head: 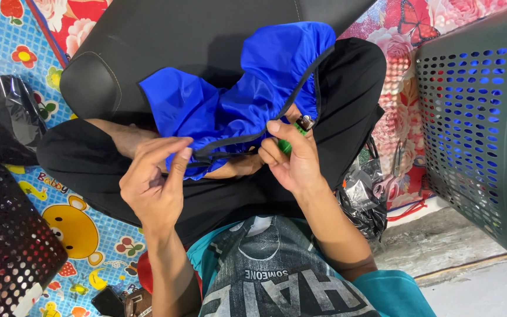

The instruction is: The person trims threads and inserts elastic into blue fabric covers by hand using scissors and a lighter.

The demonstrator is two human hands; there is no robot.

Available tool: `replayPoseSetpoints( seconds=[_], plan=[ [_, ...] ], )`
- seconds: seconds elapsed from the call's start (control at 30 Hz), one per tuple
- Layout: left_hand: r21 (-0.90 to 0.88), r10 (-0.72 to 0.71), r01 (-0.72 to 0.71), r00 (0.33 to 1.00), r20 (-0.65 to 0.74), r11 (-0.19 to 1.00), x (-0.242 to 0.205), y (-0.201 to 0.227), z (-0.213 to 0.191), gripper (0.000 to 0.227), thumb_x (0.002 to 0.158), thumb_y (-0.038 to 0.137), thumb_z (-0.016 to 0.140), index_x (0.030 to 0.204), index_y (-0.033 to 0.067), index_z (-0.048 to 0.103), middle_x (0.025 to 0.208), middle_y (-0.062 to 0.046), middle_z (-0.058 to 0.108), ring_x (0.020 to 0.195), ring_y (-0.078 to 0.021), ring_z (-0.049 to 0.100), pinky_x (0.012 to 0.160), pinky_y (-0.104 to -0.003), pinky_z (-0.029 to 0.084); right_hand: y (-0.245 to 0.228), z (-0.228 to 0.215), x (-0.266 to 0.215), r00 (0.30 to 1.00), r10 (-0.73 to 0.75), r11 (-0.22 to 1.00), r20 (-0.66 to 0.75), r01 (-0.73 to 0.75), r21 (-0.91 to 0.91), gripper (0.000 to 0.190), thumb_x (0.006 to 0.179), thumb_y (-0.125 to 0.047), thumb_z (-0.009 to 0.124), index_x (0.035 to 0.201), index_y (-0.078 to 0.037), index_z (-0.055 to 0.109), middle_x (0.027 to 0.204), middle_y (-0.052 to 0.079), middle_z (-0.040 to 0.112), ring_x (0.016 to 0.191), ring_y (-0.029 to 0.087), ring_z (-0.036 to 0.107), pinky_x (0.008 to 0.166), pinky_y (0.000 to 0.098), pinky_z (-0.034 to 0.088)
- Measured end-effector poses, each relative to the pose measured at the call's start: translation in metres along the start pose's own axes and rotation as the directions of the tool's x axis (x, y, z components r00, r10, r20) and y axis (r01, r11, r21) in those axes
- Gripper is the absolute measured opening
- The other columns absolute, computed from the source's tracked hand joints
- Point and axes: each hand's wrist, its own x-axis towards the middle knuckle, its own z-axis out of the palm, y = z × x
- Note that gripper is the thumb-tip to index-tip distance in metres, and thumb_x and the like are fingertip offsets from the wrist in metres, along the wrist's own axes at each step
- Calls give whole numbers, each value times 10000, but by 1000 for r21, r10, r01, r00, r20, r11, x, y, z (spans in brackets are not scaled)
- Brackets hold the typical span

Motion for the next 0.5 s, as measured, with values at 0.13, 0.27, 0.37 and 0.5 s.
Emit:
replayPoseSetpoints(
  seconds=[0.13,0.27,0.37,0.5],
  plan=[
    [247,176,-121,960,-217,961,-13,2,14,101,966,-7,746,1027,-85,726,1042,-232,699,970,-339,681,913,-445,543,12,-12,0,995,-84,996,53,86,-37,150,931,60,606,910,-88,616,514,-76,191,324,31,212,397,205,230],
    [236,119,-98,990,-73,967,-43,50,24,346,998,235,501,696,109,614,708,-31,622,653,-212,619,708,-350,503,11,0,-10,988,-108,984,109,122,-132,134,964,-6,609,916,-113,545,571,-24,200,389,70,150,429,276,144],
    [-220,-426,472,876,224,854,-41,63,51,497,1059,347,417,808,38,716,679,-11,658,523,-95,480,529,-259,416,18,1,-14,982,-159,967,103,177,-186,174,960,2,617,892,-99,493,544,-9,204,411,87,165,432,284,232],
    [-763,-659,571,704,266,302,-56,25,84,530,1070,493,395,1219,51,647,862,-56,662,683,-124,576,548,-231,400,45,-37,-9,952,-305,927,33,305,-218,146,851,99,725,905,7,626,478,54,512,296,46,327,346,197,291]
  ],
)
